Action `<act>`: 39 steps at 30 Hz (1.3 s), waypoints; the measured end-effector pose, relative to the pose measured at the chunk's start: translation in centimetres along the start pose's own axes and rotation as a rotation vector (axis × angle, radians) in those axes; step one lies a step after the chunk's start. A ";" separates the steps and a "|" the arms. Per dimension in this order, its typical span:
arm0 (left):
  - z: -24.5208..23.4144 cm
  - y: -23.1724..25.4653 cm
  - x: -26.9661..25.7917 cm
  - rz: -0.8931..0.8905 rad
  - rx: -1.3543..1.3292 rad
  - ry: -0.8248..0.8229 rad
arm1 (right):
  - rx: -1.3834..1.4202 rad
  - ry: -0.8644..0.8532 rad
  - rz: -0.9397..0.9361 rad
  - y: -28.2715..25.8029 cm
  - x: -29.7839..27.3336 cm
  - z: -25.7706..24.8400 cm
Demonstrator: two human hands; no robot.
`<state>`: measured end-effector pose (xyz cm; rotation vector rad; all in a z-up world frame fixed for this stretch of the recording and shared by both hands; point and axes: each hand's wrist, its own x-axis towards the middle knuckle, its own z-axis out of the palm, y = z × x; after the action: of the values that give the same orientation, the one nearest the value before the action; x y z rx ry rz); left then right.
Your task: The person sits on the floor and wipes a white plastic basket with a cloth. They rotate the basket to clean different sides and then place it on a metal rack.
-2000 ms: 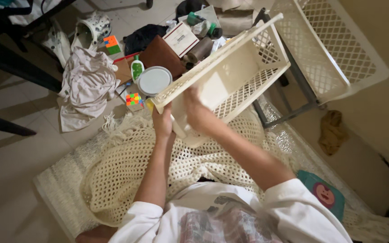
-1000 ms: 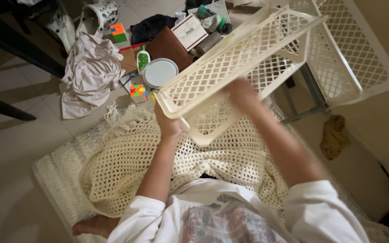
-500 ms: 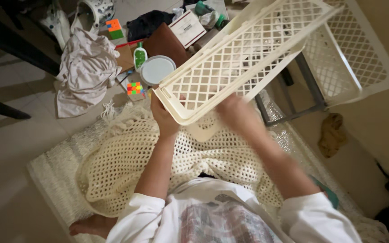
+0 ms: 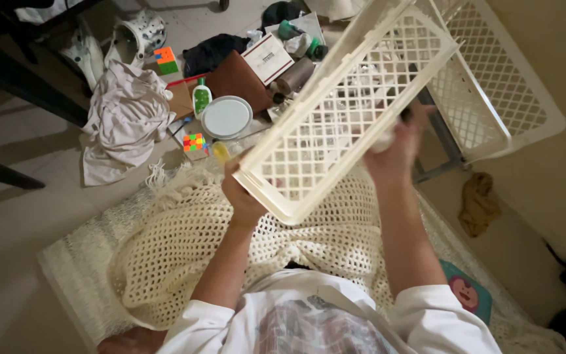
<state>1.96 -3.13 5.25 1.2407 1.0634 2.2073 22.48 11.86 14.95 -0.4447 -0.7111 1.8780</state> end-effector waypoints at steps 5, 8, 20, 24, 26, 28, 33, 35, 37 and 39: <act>1.6 0.1 -0.5 0.136 0.144 -0.220 | 0.058 -0.090 -0.064 -2.4 1.2 -0.1; 0.0 0.2 -0.7 0.108 0.183 -0.428 | -0.077 0.075 -0.061 -2.8 1.4 -0.5; 2.4 -1.9 8.3 -0.410 -0.428 -0.368 | -0.437 0.056 0.098 1.5 -0.1 2.4; 3.8 0.7 9.0 -0.536 -0.710 -0.300 | -0.328 -0.025 0.110 3.3 -0.9 2.8; 4.1 1.6 8.5 -0.553 -0.748 -0.287 | -0.380 -0.023 0.097 3.7 -1.2 2.8; 4.3 2.1 7.9 -0.555 -0.734 -0.272 | -0.432 -0.011 0.087 3.9 -1.3 2.7; 5.0 1.9 7.1 -0.385 -0.525 -0.310 | -0.696 -0.025 -0.025 4.4 -1.1 2.0; 5.2 1.8 6.6 -0.376 -0.538 -0.297 | -0.658 -0.036 0.005 4.5 -1.2 1.4; 5.3 1.8 6.7 -0.359 -0.523 -0.307 | -0.592 -0.043 0.055 4.1 -1.4 0.7; 5.1 1.8 7.1 -0.330 -0.484 -0.333 | -0.503 -0.050 0.126 3.5 -1.6 0.2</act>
<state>2.57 2.46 12.19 1.0705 0.5141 1.7807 20.50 9.32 12.80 -0.7765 -1.2211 1.8213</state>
